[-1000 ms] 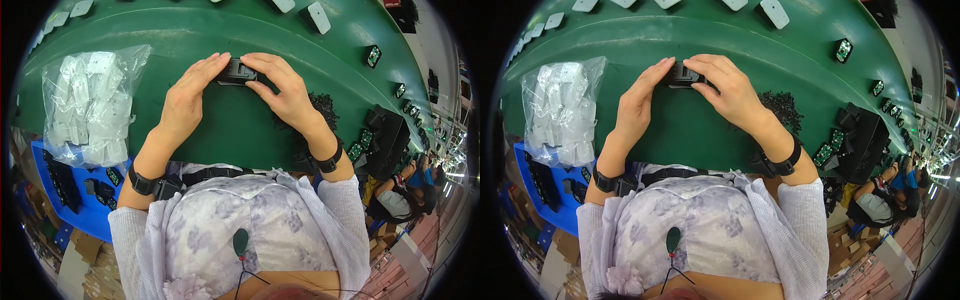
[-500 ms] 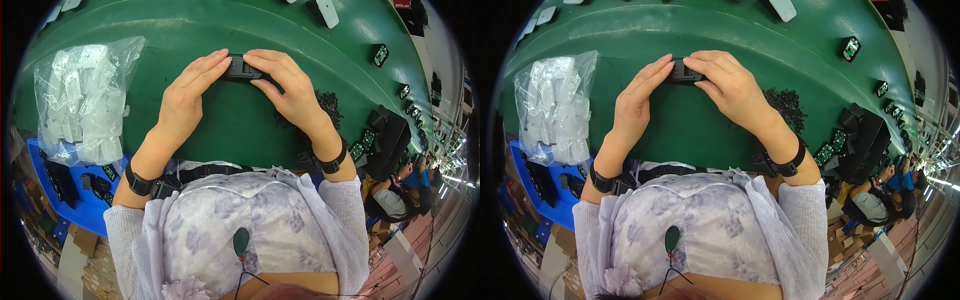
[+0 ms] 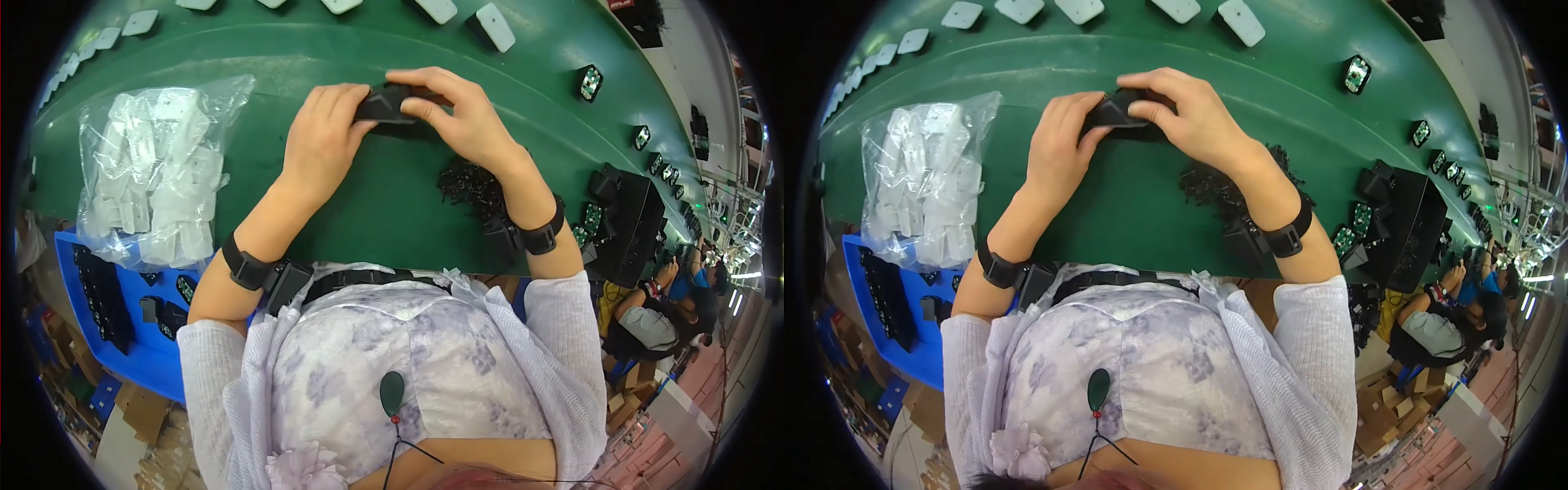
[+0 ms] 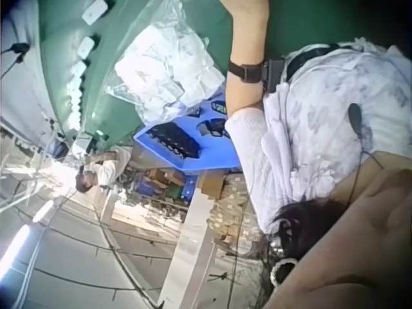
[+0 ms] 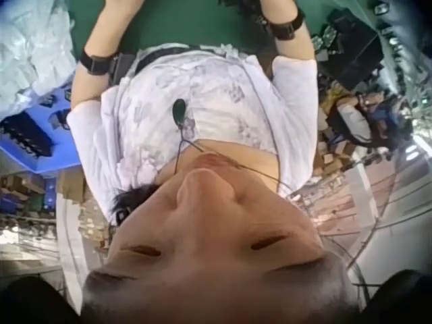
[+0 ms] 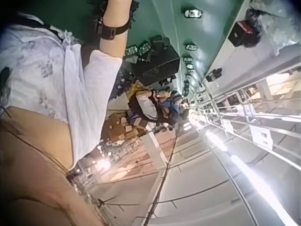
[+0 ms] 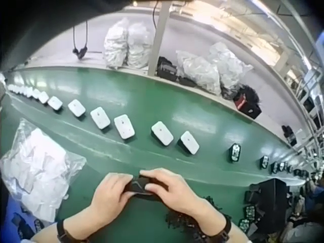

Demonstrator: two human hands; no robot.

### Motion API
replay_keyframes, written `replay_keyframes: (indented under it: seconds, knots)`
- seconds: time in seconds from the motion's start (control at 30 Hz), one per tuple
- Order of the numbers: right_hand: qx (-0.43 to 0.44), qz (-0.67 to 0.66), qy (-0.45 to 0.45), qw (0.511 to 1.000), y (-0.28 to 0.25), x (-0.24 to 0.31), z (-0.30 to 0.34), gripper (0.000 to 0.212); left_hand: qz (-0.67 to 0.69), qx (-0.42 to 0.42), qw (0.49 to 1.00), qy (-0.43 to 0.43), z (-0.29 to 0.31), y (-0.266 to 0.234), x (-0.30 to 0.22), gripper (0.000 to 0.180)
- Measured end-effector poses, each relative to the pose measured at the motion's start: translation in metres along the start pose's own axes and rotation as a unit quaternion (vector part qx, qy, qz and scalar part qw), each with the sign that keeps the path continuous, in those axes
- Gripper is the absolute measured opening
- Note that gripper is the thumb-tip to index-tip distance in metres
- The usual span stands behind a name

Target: Assembling small electronic components into plastic casings on a manufacturing production line.

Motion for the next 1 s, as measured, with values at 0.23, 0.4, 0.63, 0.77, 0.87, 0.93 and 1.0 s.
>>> replay_keyframes:
  seconds: [0.23,0.4,0.63,0.77,0.87,0.93,1.0]
  knots:
    - [-0.009,-0.250,-0.019,0.968,0.011,0.029,0.023,0.040,0.481,0.070,0.817,-0.312,0.028,0.006,0.012,0.033]
    - [-0.030,-0.269,-0.010,0.963,0.020,0.039,0.026,0.036,0.517,0.091,0.792,-0.311,0.034,0.001,0.002,0.032]
    - [-0.085,-0.204,-0.034,0.975,0.017,0.050,0.033,0.037,0.565,0.052,0.774,-0.282,0.042,0.008,-0.002,0.031]
    - [-0.064,-0.222,-0.065,0.971,0.014,0.055,0.035,0.040,0.527,0.101,0.798,-0.274,0.041,0.000,-0.008,0.031]
    - [-0.123,-0.127,-0.105,0.979,-0.018,0.065,0.039,0.038,0.414,-0.041,0.881,-0.223,0.043,-0.055,0.007,0.030]
    - [-0.188,-0.054,-0.087,0.977,-0.058,0.049,0.051,0.038,0.267,-0.183,0.924,-0.204,0.058,-0.113,0.030,0.027]
    - [-0.247,-0.048,-0.051,0.966,-0.095,0.025,0.065,0.042,0.112,-0.330,0.912,-0.214,0.090,-0.167,0.071,0.020]
Point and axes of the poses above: each hand's wrist, its own z-axis away from the middle knuckle, its own y-axis out of the palm, x = y × z, the point moved 8 cm from there along -z, towards the middle knuckle, and after that the axes turned 1 degree about y, right-handed, at the moved point
